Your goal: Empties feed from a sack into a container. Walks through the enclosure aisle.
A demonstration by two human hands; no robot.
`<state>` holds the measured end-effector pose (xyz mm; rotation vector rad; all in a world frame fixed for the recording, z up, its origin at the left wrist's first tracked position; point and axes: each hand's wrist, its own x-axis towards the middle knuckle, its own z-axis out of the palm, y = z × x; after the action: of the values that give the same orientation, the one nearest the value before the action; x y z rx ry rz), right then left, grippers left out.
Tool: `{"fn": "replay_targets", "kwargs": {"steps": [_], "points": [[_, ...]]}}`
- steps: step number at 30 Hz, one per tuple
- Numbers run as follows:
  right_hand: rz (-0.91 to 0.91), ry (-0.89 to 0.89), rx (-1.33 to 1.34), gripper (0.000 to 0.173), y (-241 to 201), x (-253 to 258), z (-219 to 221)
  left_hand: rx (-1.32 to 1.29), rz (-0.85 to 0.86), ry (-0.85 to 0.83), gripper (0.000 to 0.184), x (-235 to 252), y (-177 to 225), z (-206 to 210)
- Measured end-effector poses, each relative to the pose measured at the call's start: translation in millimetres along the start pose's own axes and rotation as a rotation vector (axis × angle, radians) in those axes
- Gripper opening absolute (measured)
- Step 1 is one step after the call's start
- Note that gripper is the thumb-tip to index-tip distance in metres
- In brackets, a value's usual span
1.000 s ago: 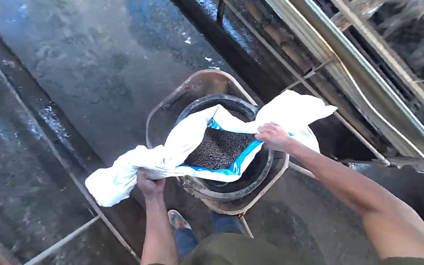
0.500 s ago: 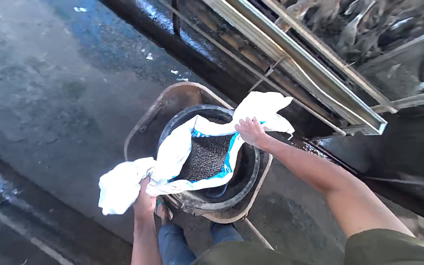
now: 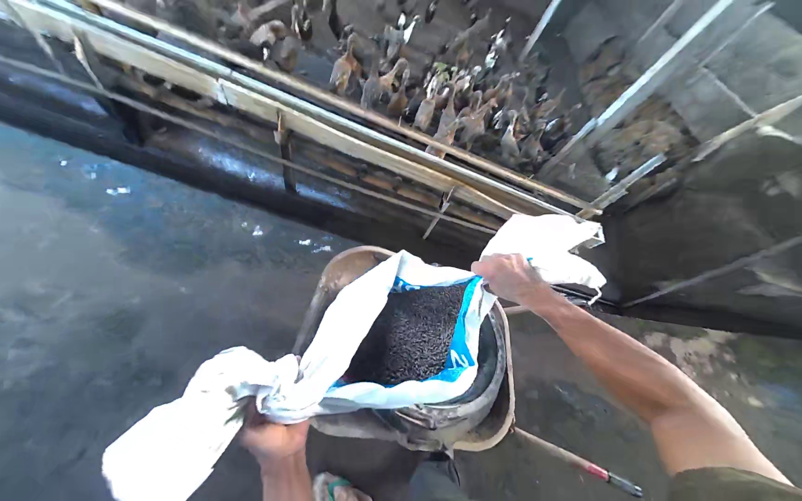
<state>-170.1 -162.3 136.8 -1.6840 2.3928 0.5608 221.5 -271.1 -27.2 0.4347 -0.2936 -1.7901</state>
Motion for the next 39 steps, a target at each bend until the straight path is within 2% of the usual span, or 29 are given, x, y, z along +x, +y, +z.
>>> {"fn": "replay_targets", "kwargs": {"steps": [2,4,5,9,12,15,18,20,23,25,27,31,33,34,37,39], "points": [[-0.041,0.193,-0.038,0.016,-27.9,-9.3,-50.0,0.091,0.151,-0.153,0.031,19.2,63.9,31.9],[-0.09,0.369,-0.06,0.009,-58.0,-15.2,-87.0,0.264,0.29,-0.268,0.034,33.5,131.5,53.2],[-0.112,0.446,-0.063,0.009,-75.3,-15.4,-103.9,0.359,0.334,-0.274,0.035,35.9,163.3,61.3],[-0.177,0.576,-0.08,0.024,-171.7,-7.1,-173.2,0.605,0.302,-0.281,0.01,30.0,265.4,75.1],[-0.381,0.769,-0.088,0.026,-248.0,35.6,-208.2,0.643,0.418,-0.138,0.016,51.1,323.5,44.8],[-0.544,0.726,0.016,0.018,-327.0,93.6,-243.6,0.541,0.533,0.18,0.015,83.5,382.6,17.9],[-0.703,0.806,0.0,0.014,-413.8,170.8,-274.6,0.421,0.665,0.172,0.027,132.5,443.0,-27.9],[-0.859,0.887,0.03,0.014,-478.8,228.9,-295.1,0.352,0.754,0.175,0.024,161.8,482.6,-44.7],[-1.045,0.952,0.094,0.016,-585.3,304.7,-328.0,0.293,0.867,0.05,0.019,212.2,554.4,-71.8],[-1.141,1.048,0.13,0.017,-652.6,348.2,-353.4,0.329,0.954,0.184,0.013,242.5,593.3,-91.1],[-1.202,1.093,0.183,0.02,-722.6,391.4,-381.3,0.324,1.007,0.204,0.011,274.0,640.3,-105.7],[-1.271,1.147,0.225,0.018,-861.3,469.7,-434.5,0.362,1.034,0.255,0.009,355.4,743.7,-120.6],[-1.287,1.15,0.233,0.016,-932.5,505.2,-458.7,0.364,0.983,0.19,0.009,411.5,799.7,-146.0],[-1.285,1.141,0.224,0.016,-966.4,522.4,-468.6,0.399,0.963,0.206,0.015,441.0,826.0,-158.5],[-1.272,1.04,0.195,0.024,-1067.8,570.9,-510.2,0.584,0.955,0.378,0.016,542.8,899.7,-176.8],[-1.286,1.01,0.167,0.026,-1127.5,604.9,-530.8,0.706,0.864,0.43,0.019,604.5,938.2,-173.5]]}}
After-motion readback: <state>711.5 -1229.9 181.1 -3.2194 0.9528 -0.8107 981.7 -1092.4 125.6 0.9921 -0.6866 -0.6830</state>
